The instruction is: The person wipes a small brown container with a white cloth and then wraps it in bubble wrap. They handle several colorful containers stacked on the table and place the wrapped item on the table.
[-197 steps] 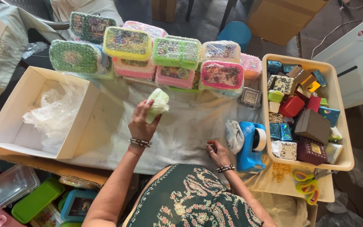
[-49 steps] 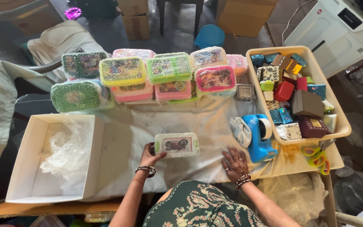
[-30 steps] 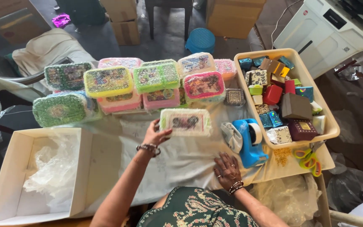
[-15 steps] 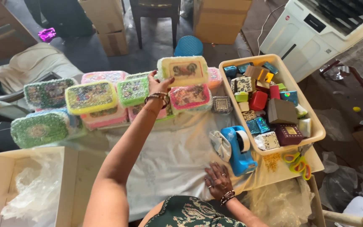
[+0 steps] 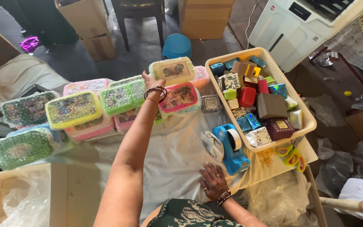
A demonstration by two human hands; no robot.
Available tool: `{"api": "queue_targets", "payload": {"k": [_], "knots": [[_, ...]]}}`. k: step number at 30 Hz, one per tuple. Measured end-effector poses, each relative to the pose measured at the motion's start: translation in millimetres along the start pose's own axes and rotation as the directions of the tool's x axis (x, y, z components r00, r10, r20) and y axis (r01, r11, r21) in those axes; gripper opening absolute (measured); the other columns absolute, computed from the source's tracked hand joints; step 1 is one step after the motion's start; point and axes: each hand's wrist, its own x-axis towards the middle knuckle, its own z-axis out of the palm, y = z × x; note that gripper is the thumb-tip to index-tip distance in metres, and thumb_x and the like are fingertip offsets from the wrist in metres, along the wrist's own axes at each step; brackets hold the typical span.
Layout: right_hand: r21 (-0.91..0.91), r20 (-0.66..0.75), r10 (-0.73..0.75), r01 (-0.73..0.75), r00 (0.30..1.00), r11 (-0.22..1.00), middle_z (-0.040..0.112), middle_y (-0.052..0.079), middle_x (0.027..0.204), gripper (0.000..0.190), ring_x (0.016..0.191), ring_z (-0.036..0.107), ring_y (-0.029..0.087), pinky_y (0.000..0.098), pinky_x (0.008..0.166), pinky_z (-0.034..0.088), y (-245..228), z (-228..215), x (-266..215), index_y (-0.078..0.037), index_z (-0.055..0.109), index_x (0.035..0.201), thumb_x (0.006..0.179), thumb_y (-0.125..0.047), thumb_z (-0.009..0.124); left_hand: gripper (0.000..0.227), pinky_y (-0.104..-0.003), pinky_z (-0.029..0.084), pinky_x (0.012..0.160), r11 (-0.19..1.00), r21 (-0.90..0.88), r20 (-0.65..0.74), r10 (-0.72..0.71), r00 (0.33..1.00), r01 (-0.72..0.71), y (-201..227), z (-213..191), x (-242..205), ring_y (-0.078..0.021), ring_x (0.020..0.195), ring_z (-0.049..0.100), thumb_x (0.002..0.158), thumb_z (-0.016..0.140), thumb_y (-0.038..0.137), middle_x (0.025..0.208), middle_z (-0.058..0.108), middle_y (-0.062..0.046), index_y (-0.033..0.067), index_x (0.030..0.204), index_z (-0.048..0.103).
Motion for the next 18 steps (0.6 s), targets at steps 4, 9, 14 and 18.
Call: {"api": "queue_targets", "payload": {"k": [4, 9, 14, 18], "knots": [[-0.001, -0.014, -0.005, 0.005, 1.0, 1.0, 0.053, 0.015, 0.146, 0.044, 0.14, 0.044, 0.035, 0.0562, 0.118, 0.025, 1, 0, -1, -0.011, 0.064, 0.127, 0.085, -0.024, 0.069, 0.095, -0.047, 0.042, 0.112, 0.947, 0.313, -0.03, 0.078, 0.996, -0.065, 23, -29, -54, -0.0365, 0.138, 0.048, 0.076, 0.078, 0.013, 0.148, 0.048, -0.017, 0.0181, 0.156, 0.027], [0.012, -0.043, -0.01, 0.01, 0.999, 1.0, 0.054, 0.014, 0.145, 0.043, 0.14, 0.044, 0.036, 0.0559, 0.118, 0.026, -3, -3, 1, -0.012, 0.065, 0.126, 0.085, -0.024, 0.068, 0.084, -0.046, 0.052, 0.1, 0.623, 0.728, 0.181, 0.227, 0.957, -0.286, 8, -23, -60, -0.0374, 0.146, 0.029, 0.076, 0.078, 0.019, 0.161, 0.022, -0.017, 0.0195, 0.151, 0.039], [0.01, -0.047, -0.01, 0.011, 0.999, 1.0, 0.054, 0.014, 0.145, 0.042, 0.14, 0.045, 0.036, 0.0556, 0.118, 0.027, -1, -3, 1, -0.012, 0.065, 0.126, 0.086, -0.024, 0.068, 0.079, -0.043, 0.055, 0.097, 0.556, 0.717, 0.252, 0.355, 0.9, -0.42, 11, -33, -84, -0.0375, 0.149, 0.03, 0.082, 0.077, 0.022, 0.163, 0.026, -0.019, 0.0166, 0.152, 0.042], [0.017, -0.051, -0.008, 0.008, 0.999, 1.0, 0.055, 0.013, 0.144, 0.042, 0.14, 0.045, 0.035, 0.0553, 0.118, 0.028, -6, -4, -4, -0.013, 0.065, 0.126, 0.086, -0.023, 0.069, 0.069, -0.042, 0.046, 0.114, 0.267, 0.662, 0.327, 0.738, 0.59, -0.701, -25, -31, -94, -0.0374, 0.141, 0.037, 0.082, 0.077, 0.031, 0.156, 0.037, -0.025, 0.0135, 0.144, 0.053]]}}
